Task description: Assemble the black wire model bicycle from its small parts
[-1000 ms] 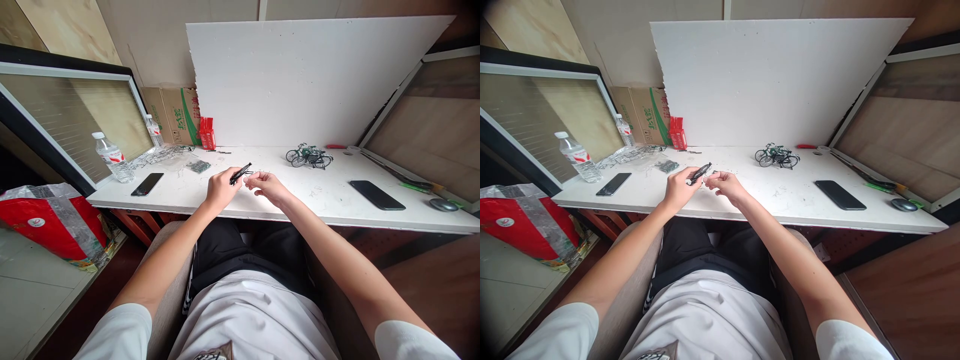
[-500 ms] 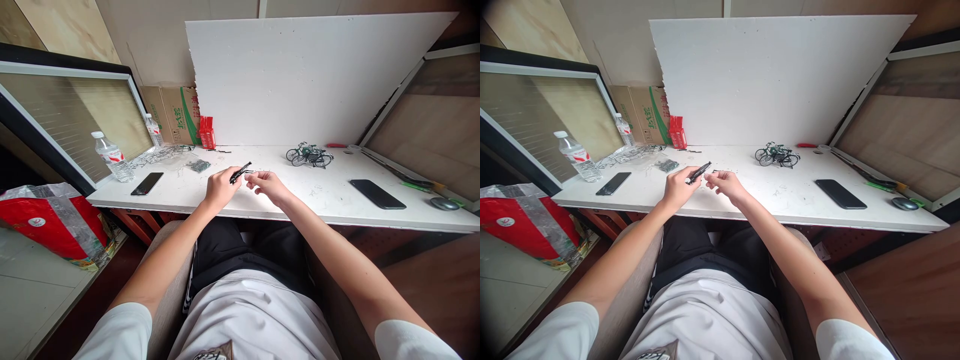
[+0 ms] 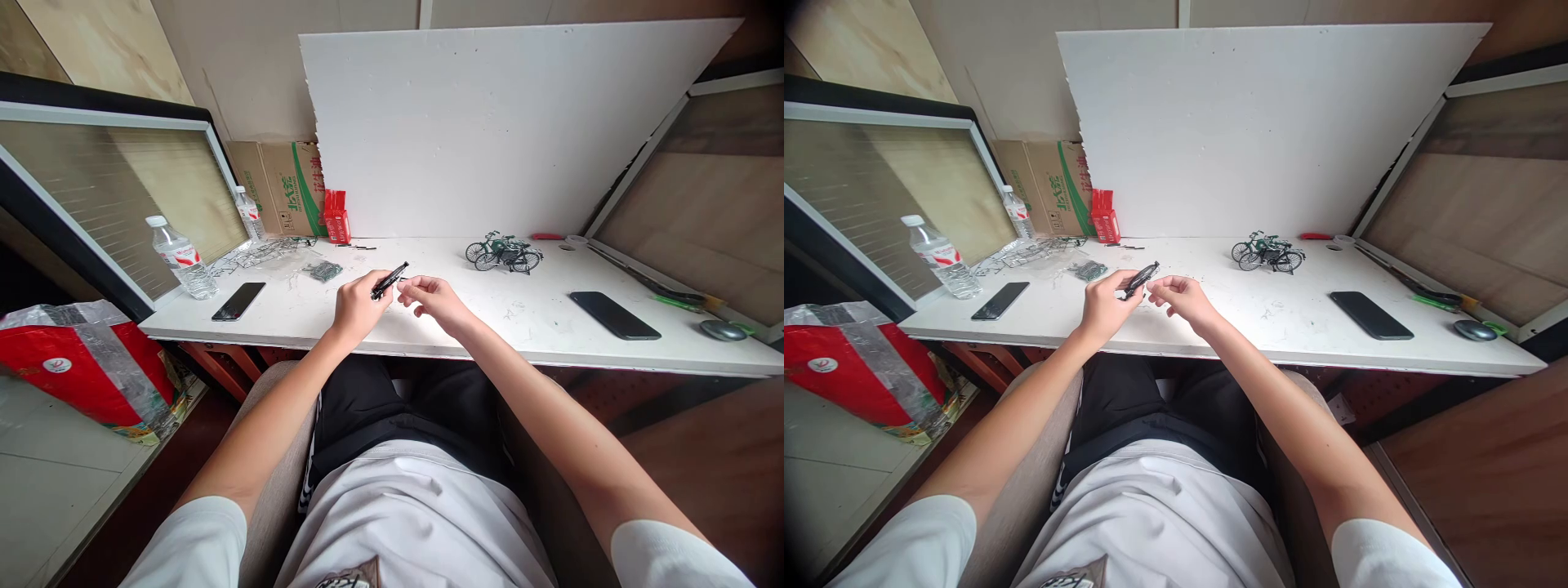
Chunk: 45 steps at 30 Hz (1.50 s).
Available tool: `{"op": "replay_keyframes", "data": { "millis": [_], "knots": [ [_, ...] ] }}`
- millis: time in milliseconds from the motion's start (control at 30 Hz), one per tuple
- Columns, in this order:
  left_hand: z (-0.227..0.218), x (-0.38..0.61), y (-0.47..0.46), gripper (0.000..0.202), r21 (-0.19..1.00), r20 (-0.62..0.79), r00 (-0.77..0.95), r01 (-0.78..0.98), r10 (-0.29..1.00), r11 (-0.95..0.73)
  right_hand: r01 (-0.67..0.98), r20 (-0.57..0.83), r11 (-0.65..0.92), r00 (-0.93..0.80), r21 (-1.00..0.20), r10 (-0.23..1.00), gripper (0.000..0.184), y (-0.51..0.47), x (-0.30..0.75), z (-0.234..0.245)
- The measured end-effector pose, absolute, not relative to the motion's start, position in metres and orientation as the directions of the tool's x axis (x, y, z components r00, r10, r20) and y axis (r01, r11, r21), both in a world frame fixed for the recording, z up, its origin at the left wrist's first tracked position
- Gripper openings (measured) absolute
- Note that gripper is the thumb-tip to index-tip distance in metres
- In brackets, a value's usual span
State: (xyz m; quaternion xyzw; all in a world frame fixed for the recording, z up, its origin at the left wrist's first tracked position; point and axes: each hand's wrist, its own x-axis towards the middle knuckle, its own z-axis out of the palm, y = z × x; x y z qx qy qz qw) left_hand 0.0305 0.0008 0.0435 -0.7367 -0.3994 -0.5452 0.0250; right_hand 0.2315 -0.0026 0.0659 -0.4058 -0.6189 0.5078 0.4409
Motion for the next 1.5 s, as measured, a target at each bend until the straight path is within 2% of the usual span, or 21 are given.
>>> {"op": "replay_keyframes", "data": {
  "millis": [233, 600, 733, 867, 1100, 1267, 1500],
  "knots": [
    [0.042, 0.029, 0.003, 0.022, 0.390, 0.817, 0.091, 0.640, 0.570, -0.662, 0.061, 0.110, 0.143, -0.377, -0.988, 0.920, 0.044, -0.001, 0.233, 0.064],
    [0.038, 0.030, 0.005, 0.021, 0.308, 0.837, 0.136, 0.684, 0.531, -0.661, 0.127, 0.137, 0.166, -0.215, -0.978, 0.967, 0.037, 0.002, 0.235, 0.061],
    [0.036, 0.030, 0.005, 0.024, 0.224, 0.857, 0.181, 0.713, 0.482, -0.665, 0.114, 0.122, 0.140, -0.149, -0.984, 0.981, 0.037, 0.006, 0.235, 0.055],
    [0.036, 0.031, 0.004, 0.026, 0.147, 0.869, 0.234, 0.720, 0.437, -0.678, 0.092, 0.123, 0.133, -0.104, -0.987, 0.987, 0.046, 0.013, 0.235, 0.046],
    [0.036, 0.030, 0.005, 0.026, 0.178, 0.850, 0.221, 0.734, 0.479, -0.655, 0.071, 0.158, 0.170, -0.140, -0.983, 0.977, 0.056, 0.013, 0.233, 0.046],
    [0.034, 0.028, 0.008, 0.026, 0.210, 0.854, 0.169, 0.753, 0.493, -0.623, 0.066, 0.140, 0.169, -0.312, -0.983, 0.940, 0.046, 0.009, 0.232, 0.052],
    [0.035, 0.029, 0.007, 0.026, 0.219, 0.841, 0.176, 0.755, 0.512, -0.618, 0.081, 0.177, 0.208, -0.291, -0.975, 0.940, 0.043, 0.011, 0.233, 0.049]
  ]
}}
